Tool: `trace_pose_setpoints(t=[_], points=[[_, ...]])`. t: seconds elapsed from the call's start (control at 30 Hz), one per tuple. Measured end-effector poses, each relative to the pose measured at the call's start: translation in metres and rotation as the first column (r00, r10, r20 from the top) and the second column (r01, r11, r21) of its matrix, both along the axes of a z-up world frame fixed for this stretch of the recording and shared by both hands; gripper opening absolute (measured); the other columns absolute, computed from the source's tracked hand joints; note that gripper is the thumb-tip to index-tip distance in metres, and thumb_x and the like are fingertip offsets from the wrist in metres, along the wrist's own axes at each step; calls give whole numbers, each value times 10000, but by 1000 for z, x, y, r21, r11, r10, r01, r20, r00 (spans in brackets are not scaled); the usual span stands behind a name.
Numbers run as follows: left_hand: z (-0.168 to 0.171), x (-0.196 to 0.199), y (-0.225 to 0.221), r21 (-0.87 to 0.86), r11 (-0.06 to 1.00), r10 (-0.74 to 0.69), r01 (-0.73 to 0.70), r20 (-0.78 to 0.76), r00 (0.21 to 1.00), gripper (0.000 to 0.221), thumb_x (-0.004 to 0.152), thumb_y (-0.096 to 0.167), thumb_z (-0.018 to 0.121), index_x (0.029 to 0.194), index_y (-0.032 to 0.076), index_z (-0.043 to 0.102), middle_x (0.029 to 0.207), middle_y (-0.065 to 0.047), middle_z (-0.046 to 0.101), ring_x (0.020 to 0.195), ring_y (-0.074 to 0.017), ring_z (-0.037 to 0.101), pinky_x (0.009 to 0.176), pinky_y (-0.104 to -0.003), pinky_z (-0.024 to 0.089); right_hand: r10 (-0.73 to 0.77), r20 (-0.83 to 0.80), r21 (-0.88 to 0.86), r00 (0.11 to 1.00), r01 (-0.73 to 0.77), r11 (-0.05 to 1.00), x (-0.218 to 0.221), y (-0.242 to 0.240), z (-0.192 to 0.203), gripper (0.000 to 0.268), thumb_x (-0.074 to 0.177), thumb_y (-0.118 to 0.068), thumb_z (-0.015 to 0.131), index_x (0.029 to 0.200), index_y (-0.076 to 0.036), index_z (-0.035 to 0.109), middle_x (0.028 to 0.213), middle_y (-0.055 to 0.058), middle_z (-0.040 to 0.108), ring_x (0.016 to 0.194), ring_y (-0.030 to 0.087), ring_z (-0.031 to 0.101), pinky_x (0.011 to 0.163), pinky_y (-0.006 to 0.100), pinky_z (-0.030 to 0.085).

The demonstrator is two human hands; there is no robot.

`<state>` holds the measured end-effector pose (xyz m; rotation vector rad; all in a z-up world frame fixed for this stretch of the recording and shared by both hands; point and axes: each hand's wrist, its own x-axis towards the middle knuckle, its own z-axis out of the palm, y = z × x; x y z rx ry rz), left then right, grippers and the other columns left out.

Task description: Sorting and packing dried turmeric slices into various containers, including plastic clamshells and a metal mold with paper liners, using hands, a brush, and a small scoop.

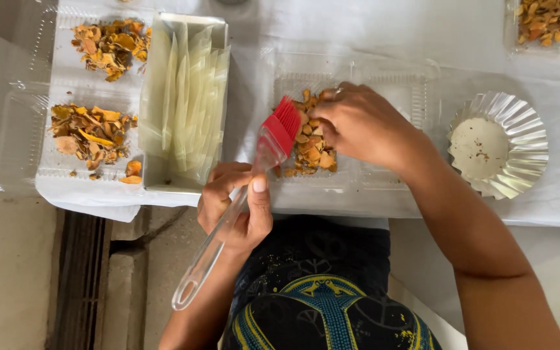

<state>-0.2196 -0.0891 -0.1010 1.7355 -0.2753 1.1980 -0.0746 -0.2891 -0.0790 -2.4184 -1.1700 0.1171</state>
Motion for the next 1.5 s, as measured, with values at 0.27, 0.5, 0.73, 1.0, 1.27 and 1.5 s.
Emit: trace_pose_setpoints(t=[0.27, 0.5, 0.73, 1.0, 1.27, 1.5], points=[[10, -3, -4, -17, 1000, -20, 18, -120, 993, 127, 966, 57, 669, 930, -64, 666, 748, -148, 684, 575, -318, 677, 561, -370, 563, -105, -310, -257, 945, 23, 966, 8, 14, 37, 215, 922, -60, 709, 1101, 51, 755, 972, 245, 670, 814, 391, 715, 746, 488, 601], [20, 1, -13, 135, 991, 14, -8, -46, 999, 162, 993, 49, 624, 1033, -68, 728, 850, -133, 731, 640, -256, 716, 608, -331, 606, -138, -314, 363, 939, 253, 897, -10, -13, 12, 138, 963, 6, 721, 1090, -7, 772, 940, 170, 754, 783, 187, 701, 703, 293, 573], [21, 11, -34, 225, 973, -48, 48, -6, 999, 133, 964, 29, 675, 1035, -45, 759, 795, -143, 677, 627, -274, 705, 574, -369, 620, -240, -486, 501, 840, 493, 711, -40, 1, 16, 262, 1018, 20, 666, 1271, -24, 715, 1123, 203, 750, 895, 139, 717, 773, 283, 627], [30, 12, -31, 243, 970, 10, -12, 9, 1000, 141, 940, 35, 690, 1026, -42, 771, 779, -136, 686, 619, -249, 690, 578, -351, 620, -246, -403, 587, 881, 455, 669, -43, 1, 4, 254, 1033, 25, 638, 1275, 8, 712, 1085, 229, 757, 958, 190, 695, 787, 323, 622], [-13, 1, -3, 624, 775, 100, -106, 45, 994, 489, 1140, -56, 608, 1536, 1, 328, 1207, -248, 723, 865, -276, 747, 694, -356, 702, -436, -117, 259, 893, 451, 854, -61, -65, 25, 201, 1048, 30, 663, 1232, 51, 741, 1137, 174, 756, 1022, 238, 741, 914, 308, 598], [19, 6, -2, 175, 982, 90, -71, -102, 991, 157, 985, 65, 647, 1038, -18, 770, 805, -81, 711, 629, -201, 688, 611, -318, 590, -276, 290, 155, 916, 240, 958, -64, -60, -11, 119, 947, -125, 818, 1066, -124, 815, 935, 67, 756, 971, 291, 732, 879, 395, 557]])
